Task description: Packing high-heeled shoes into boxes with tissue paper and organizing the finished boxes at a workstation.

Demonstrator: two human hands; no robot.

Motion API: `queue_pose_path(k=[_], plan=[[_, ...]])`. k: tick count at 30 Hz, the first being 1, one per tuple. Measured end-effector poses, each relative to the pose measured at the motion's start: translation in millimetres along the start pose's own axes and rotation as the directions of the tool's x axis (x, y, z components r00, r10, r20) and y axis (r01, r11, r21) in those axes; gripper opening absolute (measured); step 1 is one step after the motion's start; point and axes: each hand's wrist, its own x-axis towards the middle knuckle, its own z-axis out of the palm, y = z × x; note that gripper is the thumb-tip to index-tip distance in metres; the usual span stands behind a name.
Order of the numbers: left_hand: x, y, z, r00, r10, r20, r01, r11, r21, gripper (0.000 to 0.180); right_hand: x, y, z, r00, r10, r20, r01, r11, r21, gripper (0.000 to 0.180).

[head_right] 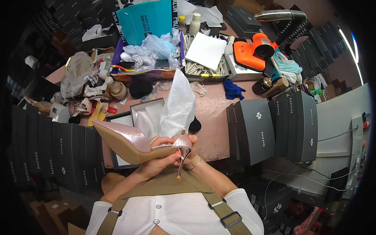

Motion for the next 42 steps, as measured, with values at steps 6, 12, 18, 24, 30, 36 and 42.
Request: queue_pose_path(k=[6, 12, 18, 24, 30, 36, 42], plan=[[1.6, -27.6, -17.6, 0.969, -0.164, 0.187, 0.219, 0.918, -0.331, 0.039, 4.9, 6.9, 11.1, 0.992, -0.06, -0.111, 0.064, 0.997, 0.035, 0.069], [-3.3, -71.6, -114.2, 0.92, -0.324, 0.219, 0.383, 0.632, -0.674, 0.048, 17.0, -21.7, 37.0, 0.981, 0.141, -0.13, -0.129, 0.987, 0.093, 0.061], [-11.4, -73.0, -74.8, 0.703, -0.34, 0.625, 0.656, 0.651, -0.383, 0.079, 27.7, -21.8, 14.7, 0.915, 0.054, -0.399, -0.121, 0.982, -0.146, 0.037], [-13.9, -85.4, -59.2, 0.767, -0.278, 0.579, 0.626, 0.525, -0.577, 0.059, 26.0, -6.6, 36.4, 0.88, -0.073, -0.47, -0.179, 0.865, -0.469, 0.049], [-4.6, -82.0, -62.4, 0.731, -0.391, 0.559, 0.681, 0.462, -0.568, 0.048, 36.5, 4.1, 42.0, 0.893, -0.202, -0.402, -0.168, 0.678, -0.715, 0.077], [-12.0, -97.0, -60.7, 0.754, -0.3, 0.584, 0.651, 0.223, -0.726, 0.04, 44.6, 5.6, 51.1, 0.868, -0.216, -0.447, -0.23, 0.623, -0.747, 0.075], [-5.2, -99.5, -60.0, 0.768, -0.223, 0.6, 0.627, 0.068, -0.776, 0.039, 51.7, 3.7, 33.9, 0.846, -0.172, -0.505, -0.268, 0.681, -0.682, 0.074]])
